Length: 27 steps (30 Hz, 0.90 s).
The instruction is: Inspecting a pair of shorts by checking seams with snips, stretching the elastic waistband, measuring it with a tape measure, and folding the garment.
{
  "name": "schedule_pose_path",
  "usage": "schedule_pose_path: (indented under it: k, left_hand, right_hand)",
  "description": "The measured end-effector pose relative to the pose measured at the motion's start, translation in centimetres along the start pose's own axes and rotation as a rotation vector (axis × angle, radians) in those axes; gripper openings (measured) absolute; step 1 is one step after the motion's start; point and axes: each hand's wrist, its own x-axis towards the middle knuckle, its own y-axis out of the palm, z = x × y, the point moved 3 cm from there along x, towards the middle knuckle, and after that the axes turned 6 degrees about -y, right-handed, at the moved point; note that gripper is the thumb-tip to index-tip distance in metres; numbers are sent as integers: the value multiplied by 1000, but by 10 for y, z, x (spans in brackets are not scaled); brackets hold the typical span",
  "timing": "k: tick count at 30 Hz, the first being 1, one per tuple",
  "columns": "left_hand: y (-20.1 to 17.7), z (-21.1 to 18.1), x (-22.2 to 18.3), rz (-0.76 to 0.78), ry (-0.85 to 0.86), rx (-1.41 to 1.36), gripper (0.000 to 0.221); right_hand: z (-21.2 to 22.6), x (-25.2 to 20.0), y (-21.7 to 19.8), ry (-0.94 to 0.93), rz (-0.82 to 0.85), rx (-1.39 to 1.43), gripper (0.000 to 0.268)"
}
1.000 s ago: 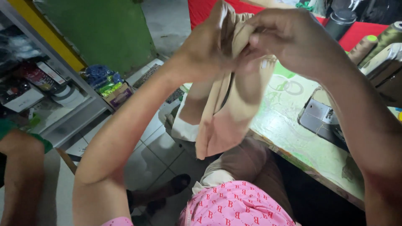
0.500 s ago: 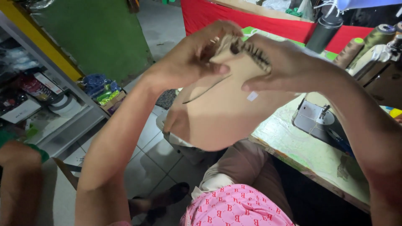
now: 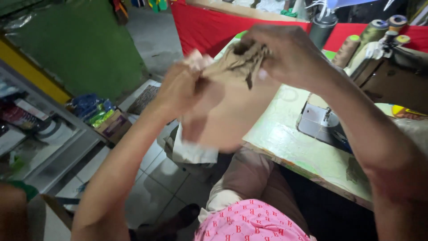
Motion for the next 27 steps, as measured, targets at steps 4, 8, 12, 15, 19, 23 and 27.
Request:
schedule_pose_path:
  k: [4, 8, 12, 15, 19, 23, 27]
  left_hand:
    - [-3, -24, 14, -565, 271, 347, 19]
    - [95, 11, -4, -593, 278, 437, 12]
    - [173, -12, -50, -228, 131, 213, 48]
    - [225, -7, -85, 526, -187, 137, 85]
    - [227, -12, -86, 518, -235, 65, 90]
    - [241, -15, -91, 376, -234, 46, 89]
    - [257, -15, -103, 197, -159, 100, 91]
  right_hand:
    - [-4, -7, -1, -84, -221, -101, 51]
    - [-24, -51, 37, -155, -227, -120, 49]
    - [-41, -136, 101, -125, 18, -94, 48]
    - [-56, -211, 157, -88, 227, -27, 50]
    - [-30, -182, 109, 74, 334, 221, 56]
    - [-30, -162, 110, 227, 73, 80, 41]
    - [-49, -207, 200, 55, 133, -193, 70]
